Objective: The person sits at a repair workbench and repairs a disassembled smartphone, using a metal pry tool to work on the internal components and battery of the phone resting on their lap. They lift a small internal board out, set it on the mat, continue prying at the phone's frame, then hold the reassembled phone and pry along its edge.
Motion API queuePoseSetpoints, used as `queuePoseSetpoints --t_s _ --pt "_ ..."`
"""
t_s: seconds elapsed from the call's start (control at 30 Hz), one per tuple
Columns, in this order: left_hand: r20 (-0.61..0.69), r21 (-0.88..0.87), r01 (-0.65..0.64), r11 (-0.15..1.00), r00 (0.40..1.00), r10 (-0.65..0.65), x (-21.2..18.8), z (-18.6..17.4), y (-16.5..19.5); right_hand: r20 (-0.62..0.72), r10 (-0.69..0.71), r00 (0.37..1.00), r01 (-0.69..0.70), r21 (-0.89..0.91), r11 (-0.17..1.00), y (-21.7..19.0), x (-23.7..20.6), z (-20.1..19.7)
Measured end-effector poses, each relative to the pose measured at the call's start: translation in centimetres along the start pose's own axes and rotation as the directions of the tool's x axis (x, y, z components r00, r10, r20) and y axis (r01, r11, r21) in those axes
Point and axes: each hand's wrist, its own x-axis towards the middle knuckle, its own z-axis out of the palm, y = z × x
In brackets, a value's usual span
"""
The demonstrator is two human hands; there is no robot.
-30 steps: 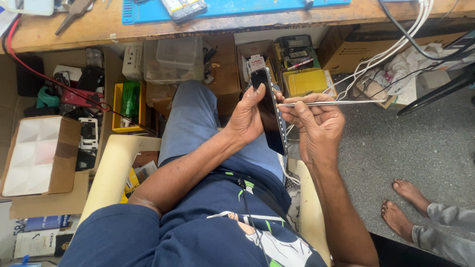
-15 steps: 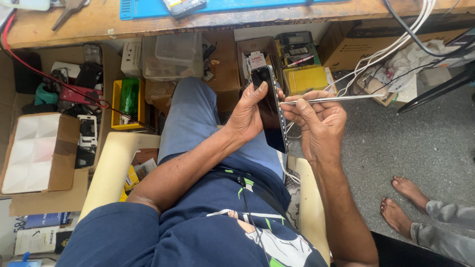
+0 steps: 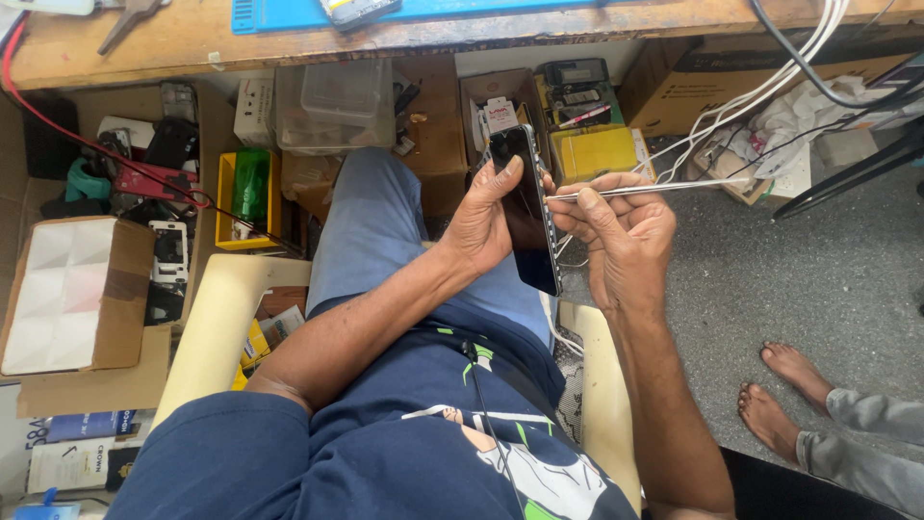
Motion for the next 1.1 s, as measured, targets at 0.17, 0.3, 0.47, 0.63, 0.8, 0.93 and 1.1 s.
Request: queuePoseSetpoints --t_s 0.17,0.3,0.47,0.63,0.8,0.93,1.1 --pt "-0.011 -0.011 -0.001 1.0 1.0 0.0 0.1 0.0 0.0 -0.002 0.004 1.0 -0.004 -0.009 1.0 0.0 0.1 0.0" --pt "-0.016 -0.007 -0.007 1.0 1.0 0.006 0.0 0.0 0.0 -0.002 -0.001 1.0 0.001 -0.02 1.0 0.0 0.2 0.0" --pt "-0.028 0.003 -0.011 1.0 1.0 0.011 0.1 0.2 0.1 0.0 -0.002 1.0 0.002 -0.019 1.0 0.0 0.3 0.0" --pt "-0.04 -0.002 -0.01 1.0 0.999 0.01 -0.1 0.4 -0.2 0.004 -0.005 1.0 0.005 -0.016 1.0 -0.1 -0.1 0.0" --pt "-0.057 0.018 -0.006 1.0 0.998 0.007 -0.4 0.2 -0.5 -0.036 -0.005 0.999 0.005 -0.028 1.0 0.1 -0.4 0.0" --pt "-0.076 0.017 -0.011 1.0 0.997 0.013 0.3 0.4 -1.1 -0.08 -0.003 0.997 -0.006 -0.118 0.993 -0.2 0.2 -0.4" --pt "-0.069 0.018 0.013 1.0 0.998 -0.011 0.9 -0.5 -0.9 -0.051 0.017 0.999 -0.019 -0.035 0.999 0.2 0.9 -1.2"
